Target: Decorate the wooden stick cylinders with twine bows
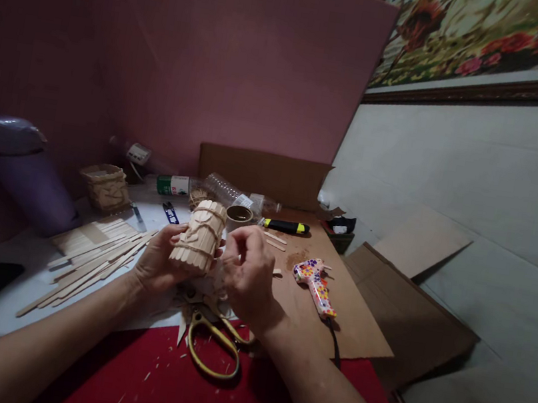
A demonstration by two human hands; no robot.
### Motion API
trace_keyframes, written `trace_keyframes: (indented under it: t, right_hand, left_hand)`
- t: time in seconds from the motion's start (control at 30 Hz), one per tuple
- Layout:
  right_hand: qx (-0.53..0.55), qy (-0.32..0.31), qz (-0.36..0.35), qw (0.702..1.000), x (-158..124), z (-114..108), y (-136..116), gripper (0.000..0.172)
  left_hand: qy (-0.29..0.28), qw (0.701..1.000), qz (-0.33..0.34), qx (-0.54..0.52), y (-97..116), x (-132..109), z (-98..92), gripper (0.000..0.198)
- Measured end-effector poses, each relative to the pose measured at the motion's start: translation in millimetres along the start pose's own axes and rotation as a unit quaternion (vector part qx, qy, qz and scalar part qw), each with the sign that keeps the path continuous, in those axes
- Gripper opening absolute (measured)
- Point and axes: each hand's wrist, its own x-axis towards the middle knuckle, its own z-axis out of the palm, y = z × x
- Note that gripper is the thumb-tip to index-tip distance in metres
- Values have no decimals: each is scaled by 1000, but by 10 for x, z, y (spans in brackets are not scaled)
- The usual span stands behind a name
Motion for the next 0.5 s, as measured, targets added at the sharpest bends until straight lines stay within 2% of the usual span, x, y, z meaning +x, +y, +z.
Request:
trace_keyframes:
  t: [0.1,0.2,0.33,0.5]
  right_hand:
    - [128,91,94,983,67,-31,54,18]
    - [215,152,129,956,160,-51,172,26]
    - [228,222,135,938,277,-96,331,33]
    - [205,251,112,940,352,-164,454,32]
  left_hand:
    - [-43,998,-35,-11,16,0,-32,45]
    - [-61,997,-46,-12,7,1,-54,47]
    - [-67,996,-50,-5,-3,1,-70,48]
    - [-63,997,-44,4,-6,-3,-69,48]
